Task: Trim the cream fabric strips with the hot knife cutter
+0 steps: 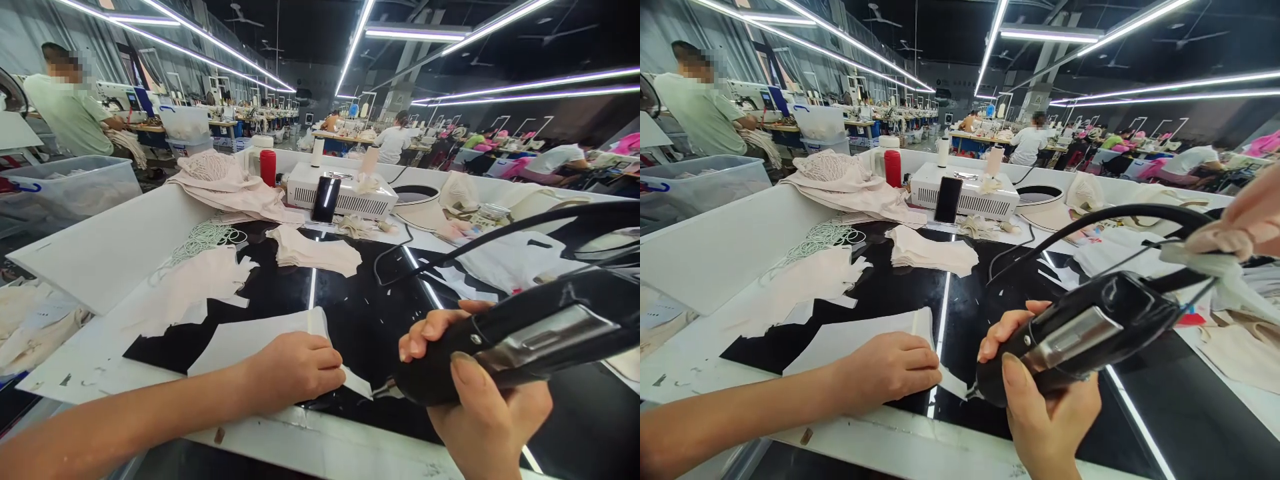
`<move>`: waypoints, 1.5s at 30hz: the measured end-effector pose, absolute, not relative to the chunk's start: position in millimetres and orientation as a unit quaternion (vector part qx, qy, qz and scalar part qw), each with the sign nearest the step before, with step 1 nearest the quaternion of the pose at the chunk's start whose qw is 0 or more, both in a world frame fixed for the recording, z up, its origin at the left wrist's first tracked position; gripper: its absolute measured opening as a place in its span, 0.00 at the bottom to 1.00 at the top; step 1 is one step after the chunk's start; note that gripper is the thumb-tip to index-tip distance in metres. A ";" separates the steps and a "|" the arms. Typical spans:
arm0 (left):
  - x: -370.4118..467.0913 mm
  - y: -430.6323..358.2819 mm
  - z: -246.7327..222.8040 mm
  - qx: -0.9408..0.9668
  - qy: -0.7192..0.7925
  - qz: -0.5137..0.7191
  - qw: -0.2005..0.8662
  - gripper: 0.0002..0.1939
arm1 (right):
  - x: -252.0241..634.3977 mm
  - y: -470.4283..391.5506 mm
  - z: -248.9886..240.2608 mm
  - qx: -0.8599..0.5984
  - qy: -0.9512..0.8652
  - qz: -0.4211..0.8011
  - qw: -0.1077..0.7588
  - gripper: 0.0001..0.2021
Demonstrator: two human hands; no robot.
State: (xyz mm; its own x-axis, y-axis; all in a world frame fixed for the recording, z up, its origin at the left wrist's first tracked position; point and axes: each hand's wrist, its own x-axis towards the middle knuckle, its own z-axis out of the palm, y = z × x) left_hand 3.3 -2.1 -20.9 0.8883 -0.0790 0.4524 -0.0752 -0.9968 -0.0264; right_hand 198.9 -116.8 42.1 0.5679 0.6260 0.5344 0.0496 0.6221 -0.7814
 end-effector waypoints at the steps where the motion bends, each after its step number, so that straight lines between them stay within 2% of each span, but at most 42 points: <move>1: 3.1 -2.5 -20.7 -0.971 0.041 -0.235 0.005 0.15 | 198.8 -117.0 43.0 -0.395 -0.426 0.181 0.793 0.20; 10: 6.0 -5.7 -28.5 -0.966 0.032 -0.257 0.016 0.11 | 190.7 -103.2 54.9 -0.402 -0.394 0.171 0.809 0.23; 16: 8.3 -6.9 -32.3 -0.966 0.029 -0.257 0.026 0.14 | 184.1 -89.3 50.1 -0.400 -0.414 0.168 0.800 0.22; 45: 6.3 -8.5 -28.8 -0.960 0.018 -0.278 0.000 0.11 | 190.2 -98.5 49.2 -0.428 -0.405 0.132 0.797 0.21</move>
State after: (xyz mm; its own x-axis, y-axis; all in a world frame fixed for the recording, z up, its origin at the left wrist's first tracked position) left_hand 6.3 -8.5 -28.8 0.8445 -0.0353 0.5345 -0.0351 -0.9993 -0.0105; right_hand 190.2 -98.5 49.2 0.6374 0.5575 0.5318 0.1358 0.5981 -0.7898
